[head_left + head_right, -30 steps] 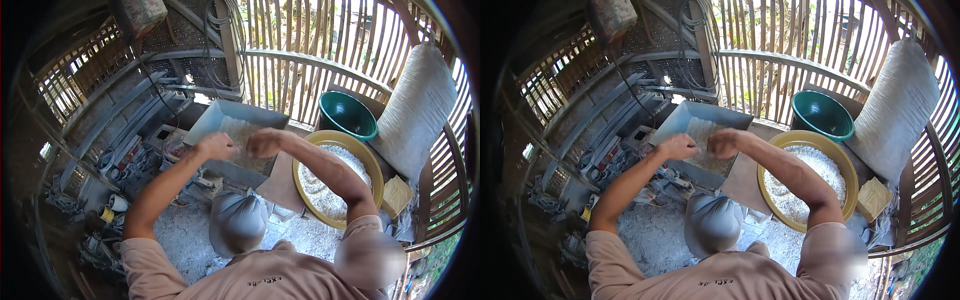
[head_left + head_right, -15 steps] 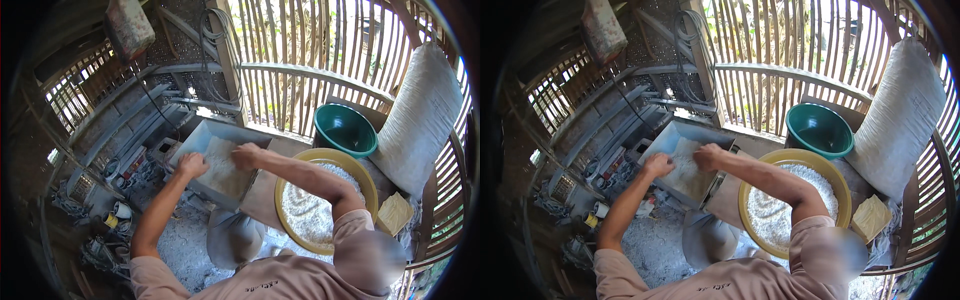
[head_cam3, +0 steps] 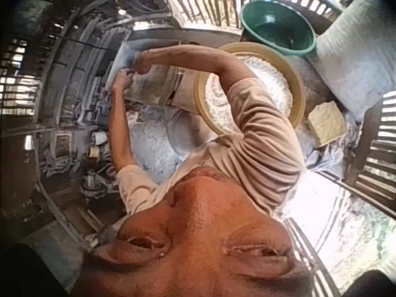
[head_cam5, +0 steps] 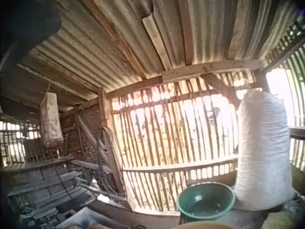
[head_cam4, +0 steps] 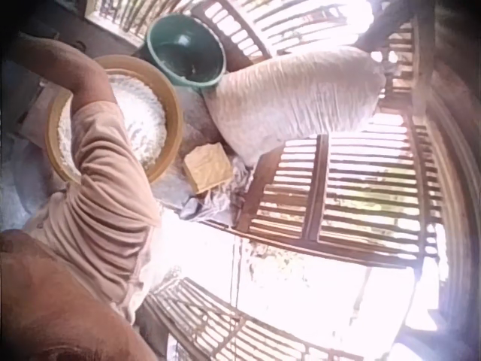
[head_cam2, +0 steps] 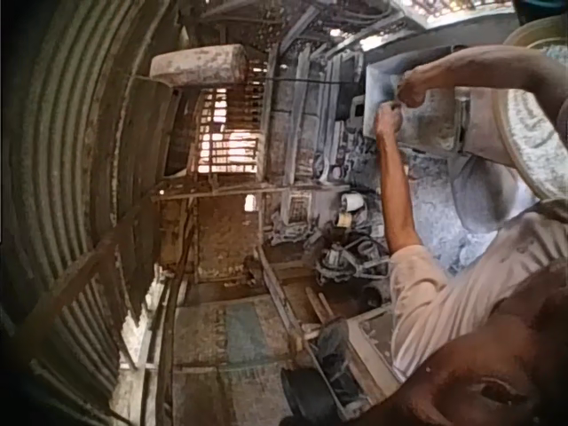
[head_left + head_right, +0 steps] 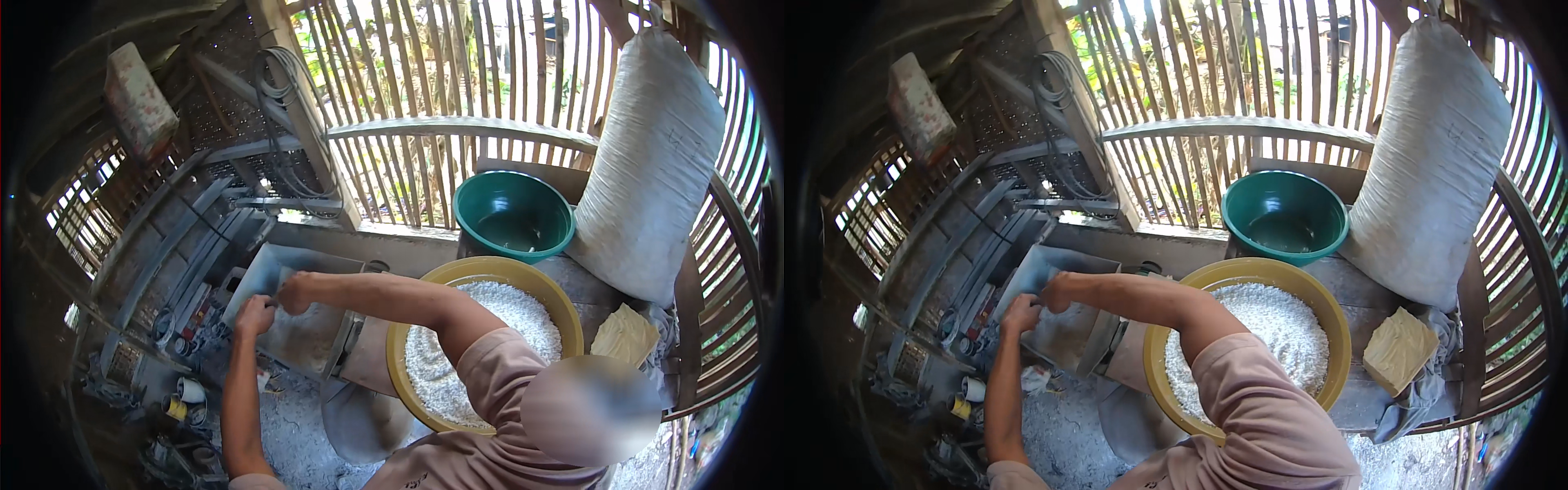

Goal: The person pours rice from a bowl into the hopper of a milling machine, uses their hands to push the rice through, and moves a bowl on a wooden bench.

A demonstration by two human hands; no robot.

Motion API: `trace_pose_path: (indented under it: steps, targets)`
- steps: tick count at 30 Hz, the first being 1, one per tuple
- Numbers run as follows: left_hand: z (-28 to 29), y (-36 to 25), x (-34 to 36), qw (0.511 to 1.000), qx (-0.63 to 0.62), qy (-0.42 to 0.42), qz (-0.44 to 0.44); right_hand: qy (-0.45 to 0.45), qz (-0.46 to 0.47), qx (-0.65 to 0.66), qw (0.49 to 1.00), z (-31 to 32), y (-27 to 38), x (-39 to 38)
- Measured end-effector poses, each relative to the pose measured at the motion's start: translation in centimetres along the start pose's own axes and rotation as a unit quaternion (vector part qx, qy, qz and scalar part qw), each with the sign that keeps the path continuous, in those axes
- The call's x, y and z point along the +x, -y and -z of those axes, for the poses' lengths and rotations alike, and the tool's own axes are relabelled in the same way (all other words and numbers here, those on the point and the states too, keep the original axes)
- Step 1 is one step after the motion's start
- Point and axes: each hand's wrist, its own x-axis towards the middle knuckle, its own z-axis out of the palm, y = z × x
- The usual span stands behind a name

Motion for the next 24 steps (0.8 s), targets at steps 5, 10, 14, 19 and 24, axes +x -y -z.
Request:
trace_pose_path:
  steps: [5, 10, 14, 19, 24]
  targets:
    - [0.4, 1.2, -1.9, 0.995, -0.051, -0.042, 0.076, -0.020, 0.073, 0.047, 0.996, 2.4, 4.1, -3.7]
    - [0.5, -2.3, -1.3, 0.996, 0.062, -0.022, 0.057, -0.002, 0.087, 0.001, 0.996, -1.5, 0.8, -2.9]
    - [0.7, -1.7, -1.8, 0.992, 0.050, -0.032, 0.111, -0.079, -0.009, 0.002, 0.997, 1.1, -0.9, -2.2]
    - [0.9, -4.2, -1.3, 0.987, 0.026, -0.113, 0.113, -0.083, -0.029, 0.014, 0.996, -1.0, -5.3, 1.6]
    - [0.4, -2.4, -1.8, 0.983, 0.007, -0.105, 0.151, 0.040, -0.003, -0.002, 0.999, -0.1, -1.2, 3.2]
